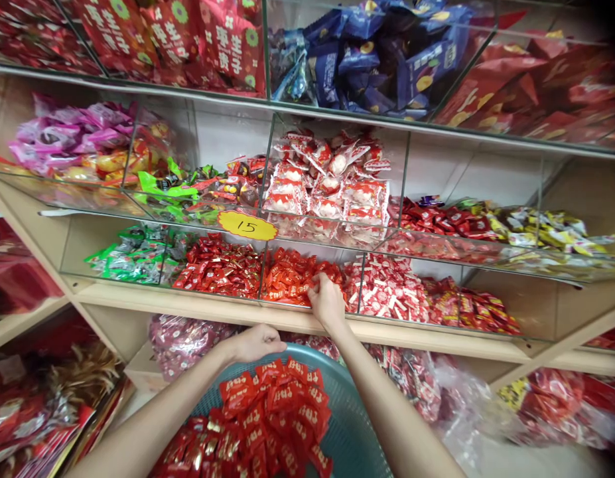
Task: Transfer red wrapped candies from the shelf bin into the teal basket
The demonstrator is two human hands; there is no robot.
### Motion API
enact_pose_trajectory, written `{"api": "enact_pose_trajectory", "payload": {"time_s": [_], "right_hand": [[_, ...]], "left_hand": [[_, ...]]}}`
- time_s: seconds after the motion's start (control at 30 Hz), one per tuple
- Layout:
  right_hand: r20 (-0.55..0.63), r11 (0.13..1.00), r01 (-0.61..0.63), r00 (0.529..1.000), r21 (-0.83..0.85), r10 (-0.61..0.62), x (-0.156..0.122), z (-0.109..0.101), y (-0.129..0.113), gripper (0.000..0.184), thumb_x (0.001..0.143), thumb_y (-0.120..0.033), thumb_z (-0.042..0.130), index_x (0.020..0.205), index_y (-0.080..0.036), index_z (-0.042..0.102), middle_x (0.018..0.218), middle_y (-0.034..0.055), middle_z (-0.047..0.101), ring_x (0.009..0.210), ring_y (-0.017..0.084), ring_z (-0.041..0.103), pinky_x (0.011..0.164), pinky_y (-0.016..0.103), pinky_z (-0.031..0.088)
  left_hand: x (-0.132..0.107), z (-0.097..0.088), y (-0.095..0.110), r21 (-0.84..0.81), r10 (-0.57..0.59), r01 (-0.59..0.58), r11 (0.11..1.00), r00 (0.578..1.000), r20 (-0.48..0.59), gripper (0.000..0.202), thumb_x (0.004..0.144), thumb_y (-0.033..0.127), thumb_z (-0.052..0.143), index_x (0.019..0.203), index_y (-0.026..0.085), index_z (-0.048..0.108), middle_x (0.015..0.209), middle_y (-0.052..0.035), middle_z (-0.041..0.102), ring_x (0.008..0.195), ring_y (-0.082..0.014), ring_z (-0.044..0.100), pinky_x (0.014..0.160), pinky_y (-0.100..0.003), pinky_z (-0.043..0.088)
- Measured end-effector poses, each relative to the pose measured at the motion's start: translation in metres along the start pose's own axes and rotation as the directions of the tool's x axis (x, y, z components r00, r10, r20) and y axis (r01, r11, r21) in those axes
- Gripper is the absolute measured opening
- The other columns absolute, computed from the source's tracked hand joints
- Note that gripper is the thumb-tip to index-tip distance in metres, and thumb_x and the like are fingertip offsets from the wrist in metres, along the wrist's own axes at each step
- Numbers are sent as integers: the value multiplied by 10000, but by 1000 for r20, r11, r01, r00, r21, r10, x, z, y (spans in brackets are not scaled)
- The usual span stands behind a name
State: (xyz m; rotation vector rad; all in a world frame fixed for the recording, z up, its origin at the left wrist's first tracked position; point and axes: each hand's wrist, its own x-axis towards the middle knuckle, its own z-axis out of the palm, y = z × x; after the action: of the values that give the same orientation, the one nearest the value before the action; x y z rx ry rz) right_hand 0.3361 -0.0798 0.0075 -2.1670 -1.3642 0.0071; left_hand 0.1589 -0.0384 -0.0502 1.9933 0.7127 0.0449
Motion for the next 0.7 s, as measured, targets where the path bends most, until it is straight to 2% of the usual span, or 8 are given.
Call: {"api": "enact_pose_trajectory", "payload": {"time_s": [0.17,0.33,0.4,0.5,0.6,0.67,0.7], "right_hand": [[-47,980,108,994,166,-102,0,-3,4,280,793,-143,422,1050,-182,526,809,21,636,776,157,578,676,237,381],[-207,948,271,950,168,-235,-7,-20,-3,288,832,-159,362,1073,-181,518,1018,75,580,941,187,523,807,290,390],[-246,920,333,928,207,-280,-12,-29,-7,286,853,-176,340,1083,-187,510,1040,85,555,954,189,513,831,303,391],[-284,837,413,903,359,-323,-23,-36,-12,260,864,-196,345,1070,-181,503,989,80,545,899,171,525,824,292,408],[-226,718,379,925,583,-305,-37,-34,-10,229,863,-237,383,1064,-184,479,894,49,544,798,145,543,743,262,446],[-94,629,287,942,723,-322,-47,-29,-7,226,853,-260,414,1061,-188,462,835,22,540,711,125,549,671,245,463],[-12,591,241,931,770,-364,-52,-27,-6,229,846,-259,428,1062,-188,460,814,10,538,680,117,549,646,239,466]], "left_hand": [[-1,0,0,-1,-3,3,1000,1000,-6,477,688,621,466,602,152,450,543,59,323,535,-82,281,485,-217,231],[1,1,-4,17,18,-18,1000,1000,-15,485,705,613,466,616,136,489,546,51,355,542,-84,305,491,-211,255],[1,1,-4,30,22,-21,999,1000,-16,489,707,612,468,624,131,502,548,49,368,545,-85,312,495,-210,262],[0,0,-3,42,21,-21,999,1000,-19,479,721,597,466,633,128,512,552,46,376,545,-86,316,499,-211,265],[-2,0,2,40,17,-16,999,999,-27,447,731,561,480,626,128,512,554,43,383,546,-88,325,504,-214,268],[-4,0,7,7,39,-39,999,999,-22,391,737,505,501,643,127,522,581,36,418,570,-93,351,533,-217,295],[-5,1,9,-24,69,-69,997,997,-19,351,738,469,512,664,126,531,607,31,444,594,-97,370,561,-220,315]]}}
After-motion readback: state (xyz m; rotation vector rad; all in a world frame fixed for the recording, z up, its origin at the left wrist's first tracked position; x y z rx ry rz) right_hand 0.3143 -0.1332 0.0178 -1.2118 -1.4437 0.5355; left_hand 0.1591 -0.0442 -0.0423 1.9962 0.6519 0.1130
